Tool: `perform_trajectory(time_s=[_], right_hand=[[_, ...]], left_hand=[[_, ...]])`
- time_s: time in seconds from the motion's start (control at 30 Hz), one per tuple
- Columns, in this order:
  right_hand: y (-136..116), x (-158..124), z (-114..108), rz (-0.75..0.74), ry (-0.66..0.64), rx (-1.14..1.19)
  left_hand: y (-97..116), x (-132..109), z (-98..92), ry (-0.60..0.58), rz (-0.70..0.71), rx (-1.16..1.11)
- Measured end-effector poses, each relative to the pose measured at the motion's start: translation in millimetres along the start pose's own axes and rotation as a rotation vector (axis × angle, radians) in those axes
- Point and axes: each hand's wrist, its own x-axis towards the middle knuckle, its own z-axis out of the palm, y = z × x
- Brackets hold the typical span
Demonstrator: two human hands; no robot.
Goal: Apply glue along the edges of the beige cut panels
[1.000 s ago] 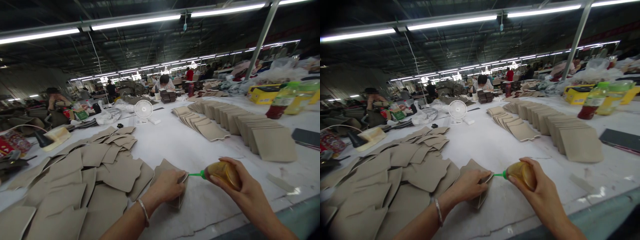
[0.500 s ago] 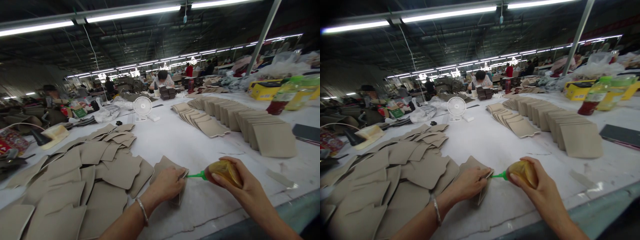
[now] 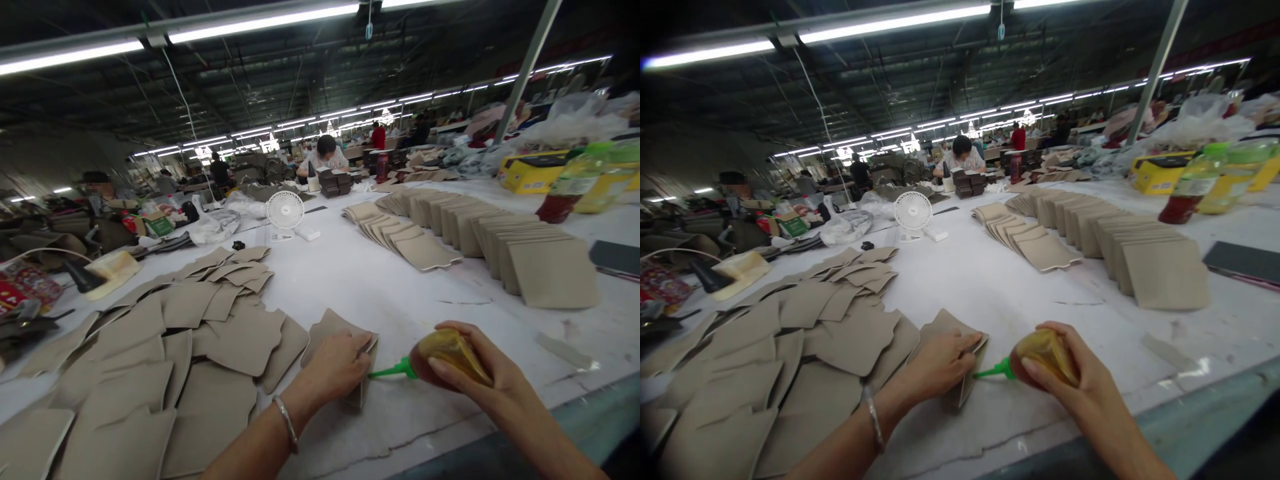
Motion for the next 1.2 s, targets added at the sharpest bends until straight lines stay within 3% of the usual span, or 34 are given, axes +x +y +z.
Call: perform_trajectory(time_s=[0.13,0.3,0.43,0.57,0.7,0.87,1.03,1.2], right_hand=[[1,1,0,-0.019,0.083,-0.03],[2,-9,2,-0.017,-0.061,0.01],[3,-13,1,-0.02,0.018,0.006],[4,-17,2,-0.038,-0.085,0.038],[8,-22,4,-0.052,-0.048,0.039],[14,-26,5,-0.065,-0.137,0.103],[18,-29,2,-0.072,-0.092,0.08],[18,-29,1,-0.097,-0.134,0.098]], left_hand=[[1,-1,-1.6,-0.001,-0.02,-0.006],[1,-3,-0.2,0.005,-0.01,-0.023],[1,-4,1.9,0.002,-0.02,-0.023],[2,-5,3.0,0.002,-0.038,-0.018],[1,-5,3.7,0.009,-0.032,-0.034],[-1,-5,3.3,0.001,-0.017,-0.055],[1,-5,0.6,-0.011,-0.015,-0.036],[2,-6,1.1,-0.017,-0.015,-0.023]])
